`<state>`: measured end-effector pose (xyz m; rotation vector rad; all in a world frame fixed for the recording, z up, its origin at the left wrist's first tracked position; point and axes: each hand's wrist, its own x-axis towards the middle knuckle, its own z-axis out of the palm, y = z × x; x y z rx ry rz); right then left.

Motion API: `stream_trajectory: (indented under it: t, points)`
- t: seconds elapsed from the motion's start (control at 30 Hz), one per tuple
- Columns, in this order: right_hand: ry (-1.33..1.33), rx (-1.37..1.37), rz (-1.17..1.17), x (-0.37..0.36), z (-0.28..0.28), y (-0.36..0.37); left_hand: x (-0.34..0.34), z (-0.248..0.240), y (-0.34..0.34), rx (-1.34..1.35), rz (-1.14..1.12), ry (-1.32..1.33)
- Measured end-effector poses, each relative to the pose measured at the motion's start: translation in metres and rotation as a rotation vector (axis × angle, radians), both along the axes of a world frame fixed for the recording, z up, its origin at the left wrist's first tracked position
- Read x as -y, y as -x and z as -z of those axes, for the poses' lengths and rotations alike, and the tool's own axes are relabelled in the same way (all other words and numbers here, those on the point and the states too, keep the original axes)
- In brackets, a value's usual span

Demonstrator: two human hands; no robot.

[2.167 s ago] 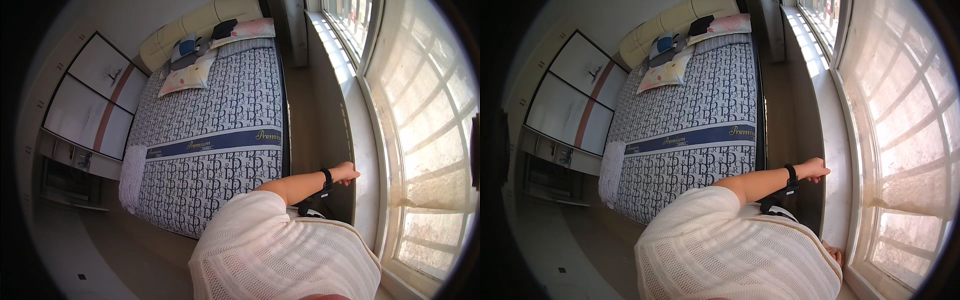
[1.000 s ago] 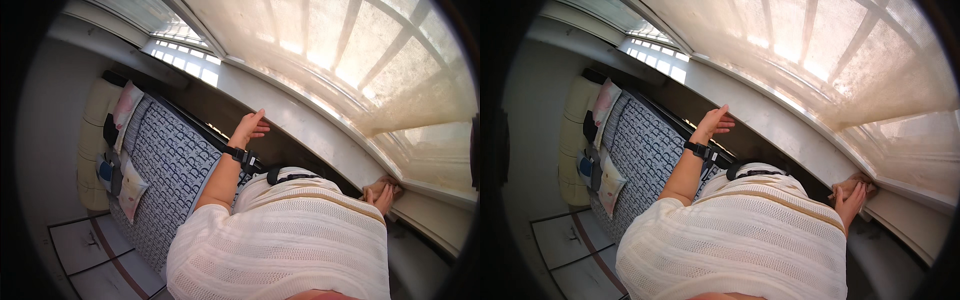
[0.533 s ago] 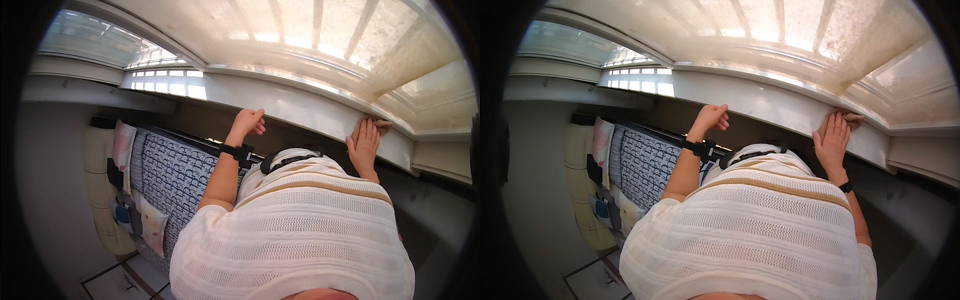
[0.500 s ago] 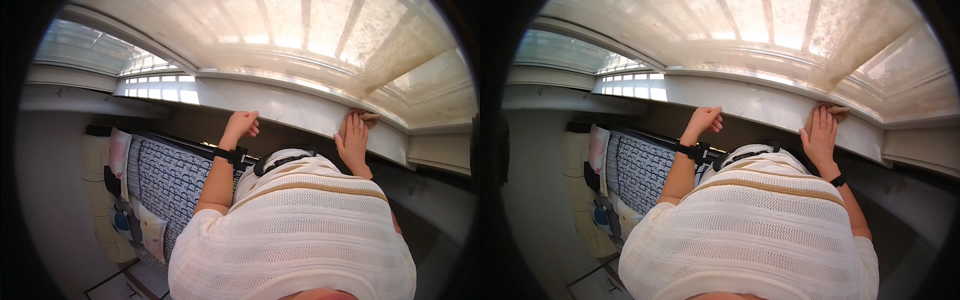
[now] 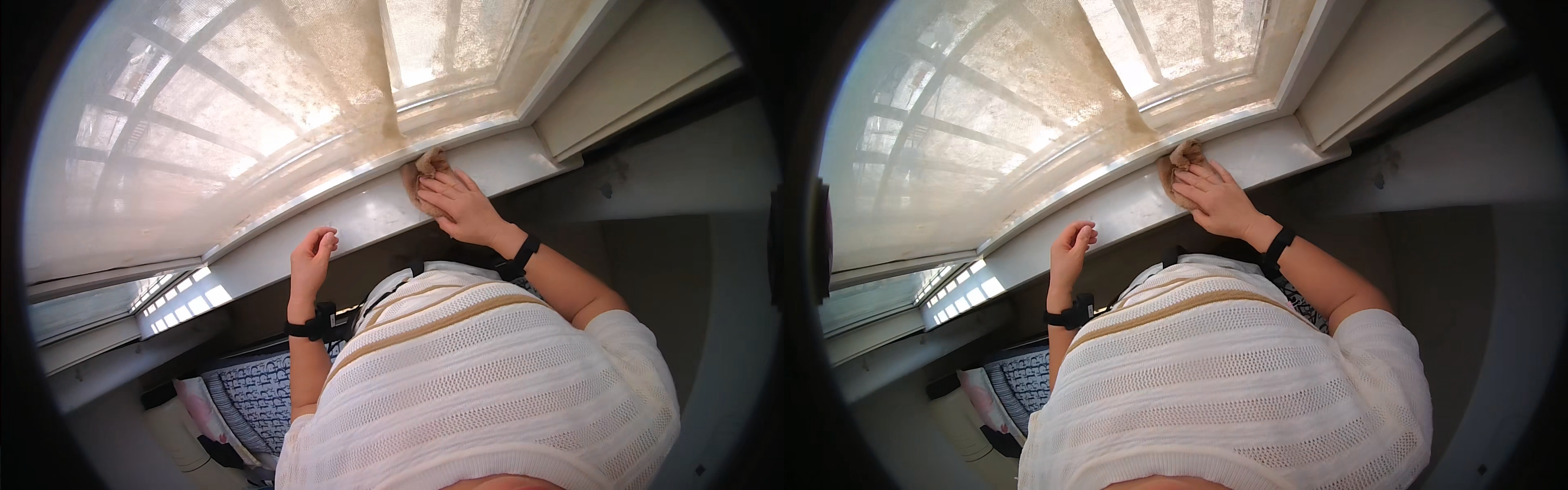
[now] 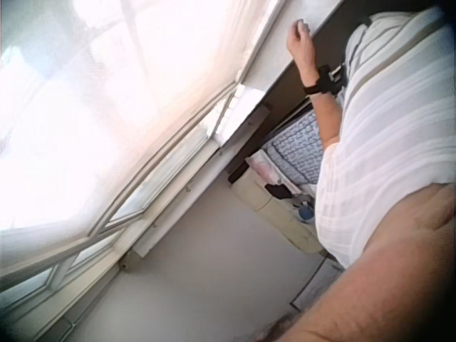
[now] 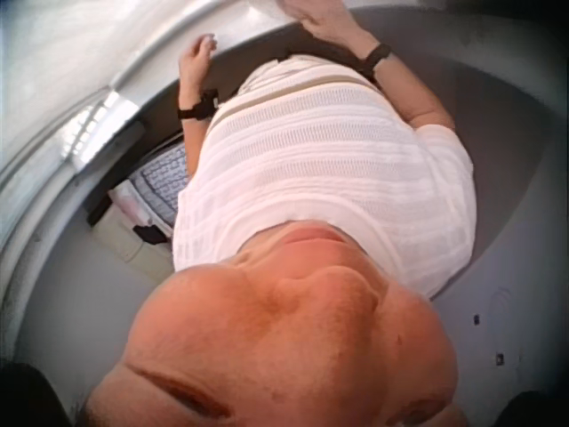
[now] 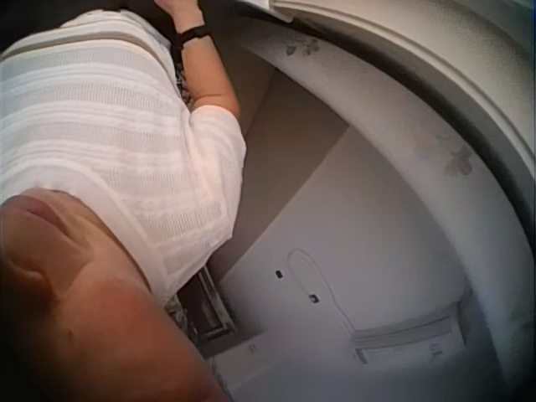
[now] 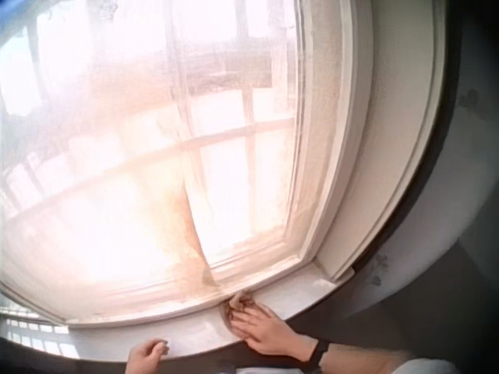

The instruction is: The person cleans the shower door track and bathroom floor with a brush and cloth, rinses the cloth in a sink, and then wipes a windowsill in a bedroom.

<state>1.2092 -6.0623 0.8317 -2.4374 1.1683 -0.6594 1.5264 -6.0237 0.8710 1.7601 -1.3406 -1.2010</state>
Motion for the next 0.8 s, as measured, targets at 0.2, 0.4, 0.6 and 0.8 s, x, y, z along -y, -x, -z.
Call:
stream_trajectory:
  t: [0.2,0.4,0.6,0.8]
  points:
    - [0.04,-0.175,0.558,0.008,0.011,0.134,0.002,0.008,0.01,-0.019,0.055,-0.01]
    - [0.124,-0.109,0.473,-0.002,0.007,0.09,0.024,0.004,0.049,-0.027,0.11,-0.044]
    - [-0.066,-0.074,0.251,0.012,-0.005,0.074,-0.003,0.012,-0.016,0.001,-0.058,0.026]
    - [0.181,-0.302,0.291,0.01,0.058,0.156,0.014,-0.004,-0.01,0.237,-0.133,0.196]
